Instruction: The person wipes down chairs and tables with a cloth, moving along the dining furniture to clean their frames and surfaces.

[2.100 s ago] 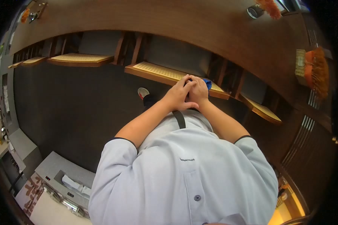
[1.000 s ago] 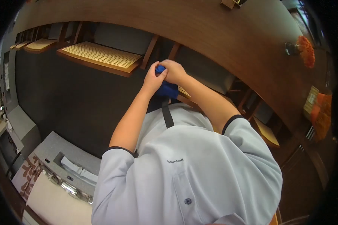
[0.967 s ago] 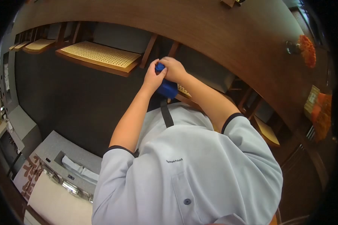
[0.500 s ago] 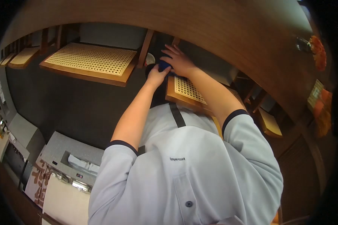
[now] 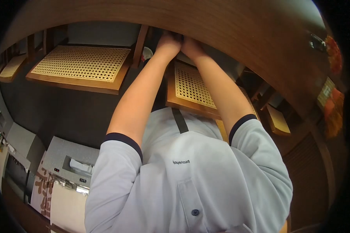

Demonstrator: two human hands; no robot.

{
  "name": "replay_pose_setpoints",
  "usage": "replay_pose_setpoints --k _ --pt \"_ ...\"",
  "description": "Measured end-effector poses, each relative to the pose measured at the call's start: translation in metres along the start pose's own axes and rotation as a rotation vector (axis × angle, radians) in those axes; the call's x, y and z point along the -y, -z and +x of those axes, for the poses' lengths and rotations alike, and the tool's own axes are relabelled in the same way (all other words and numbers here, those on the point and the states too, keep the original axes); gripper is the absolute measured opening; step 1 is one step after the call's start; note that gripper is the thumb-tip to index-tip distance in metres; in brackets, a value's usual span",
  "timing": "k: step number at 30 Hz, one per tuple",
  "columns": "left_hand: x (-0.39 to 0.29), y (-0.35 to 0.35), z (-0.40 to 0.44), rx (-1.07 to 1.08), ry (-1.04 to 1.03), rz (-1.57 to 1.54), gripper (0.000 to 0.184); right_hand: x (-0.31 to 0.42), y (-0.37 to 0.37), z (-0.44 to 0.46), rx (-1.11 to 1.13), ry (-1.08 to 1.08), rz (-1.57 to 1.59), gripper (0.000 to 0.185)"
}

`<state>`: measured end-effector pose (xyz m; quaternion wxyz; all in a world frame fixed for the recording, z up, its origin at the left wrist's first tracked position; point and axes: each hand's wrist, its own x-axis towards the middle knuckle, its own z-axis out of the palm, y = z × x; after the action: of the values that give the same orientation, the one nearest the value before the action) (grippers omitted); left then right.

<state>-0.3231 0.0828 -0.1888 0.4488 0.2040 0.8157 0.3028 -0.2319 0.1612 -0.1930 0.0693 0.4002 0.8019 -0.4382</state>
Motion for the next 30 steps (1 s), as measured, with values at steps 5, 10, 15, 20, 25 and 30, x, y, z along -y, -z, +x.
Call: replay_pose_setpoints --k 5,10,15,20,25,30 --pt "0.0 0.028 -0.035 0.032 0.08 0.07 0.061 0.006 -0.028 -0.018 0.043 -0.081 -0.018 0.074" --pt "0.035 0.03 -0.083 0.026 -0.022 0.18 0.06 0.039 -0.026 -0.07 0.218 -0.078 -0.107 0.083" --pt "0.032 0.028 -0.084 0.068 0.071 0.287 0.062 0.05 -0.008 -0.057 0.474 -0.131 -0.243 0.077" --pt "-0.002 0.036 -0.031 0.091 0.083 0.402 0.054 0.033 -0.016 -0.005 0.189 -0.196 -0.2 0.063" --pt "-0.018 0.036 0.017 0.126 0.14 0.442 0.036 0.027 -0.011 0.014 0.001 -0.148 -0.28 0.052" --pt "-0.018 0.035 0.001 0.073 0.244 0.417 0.039 0.045 -0.004 0.011 0.069 -0.268 -0.141 0.051"
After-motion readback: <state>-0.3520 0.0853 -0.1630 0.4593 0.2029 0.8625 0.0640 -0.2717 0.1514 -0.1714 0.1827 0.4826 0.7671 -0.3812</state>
